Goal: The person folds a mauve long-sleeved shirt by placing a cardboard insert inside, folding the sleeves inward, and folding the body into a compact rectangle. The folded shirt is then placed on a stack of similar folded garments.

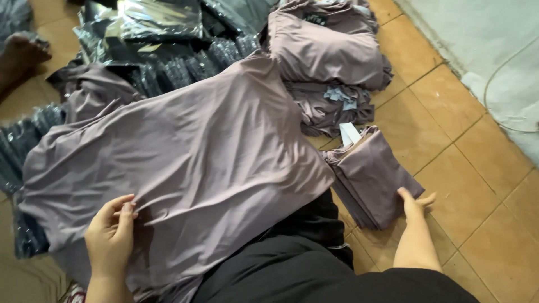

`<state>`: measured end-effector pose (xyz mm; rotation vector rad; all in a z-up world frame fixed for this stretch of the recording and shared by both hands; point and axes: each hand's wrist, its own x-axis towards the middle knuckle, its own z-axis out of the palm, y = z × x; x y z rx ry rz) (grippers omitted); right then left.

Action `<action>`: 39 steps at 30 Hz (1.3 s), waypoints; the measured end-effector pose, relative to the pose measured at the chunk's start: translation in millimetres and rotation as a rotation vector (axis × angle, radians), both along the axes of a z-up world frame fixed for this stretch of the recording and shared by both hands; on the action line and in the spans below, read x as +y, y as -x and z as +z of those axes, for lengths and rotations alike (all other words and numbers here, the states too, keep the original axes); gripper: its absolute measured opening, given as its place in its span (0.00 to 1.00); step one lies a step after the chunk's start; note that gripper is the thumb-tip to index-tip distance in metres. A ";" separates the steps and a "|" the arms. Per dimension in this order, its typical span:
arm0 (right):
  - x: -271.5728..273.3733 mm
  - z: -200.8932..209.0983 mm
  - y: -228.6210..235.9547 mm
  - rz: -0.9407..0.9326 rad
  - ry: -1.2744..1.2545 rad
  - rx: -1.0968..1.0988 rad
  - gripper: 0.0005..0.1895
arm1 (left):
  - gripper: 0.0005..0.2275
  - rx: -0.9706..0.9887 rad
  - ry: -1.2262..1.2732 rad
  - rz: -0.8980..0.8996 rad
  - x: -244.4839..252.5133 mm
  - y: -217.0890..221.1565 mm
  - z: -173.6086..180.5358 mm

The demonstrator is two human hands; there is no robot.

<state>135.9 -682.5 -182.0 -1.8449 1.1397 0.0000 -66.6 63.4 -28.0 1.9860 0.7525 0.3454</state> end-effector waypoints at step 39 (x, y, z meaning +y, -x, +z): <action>503.0 66.2 -309.1 1.528 0.644 -1.018 0.09 | 0.42 0.305 0.097 0.517 3.0 121.2 -47.2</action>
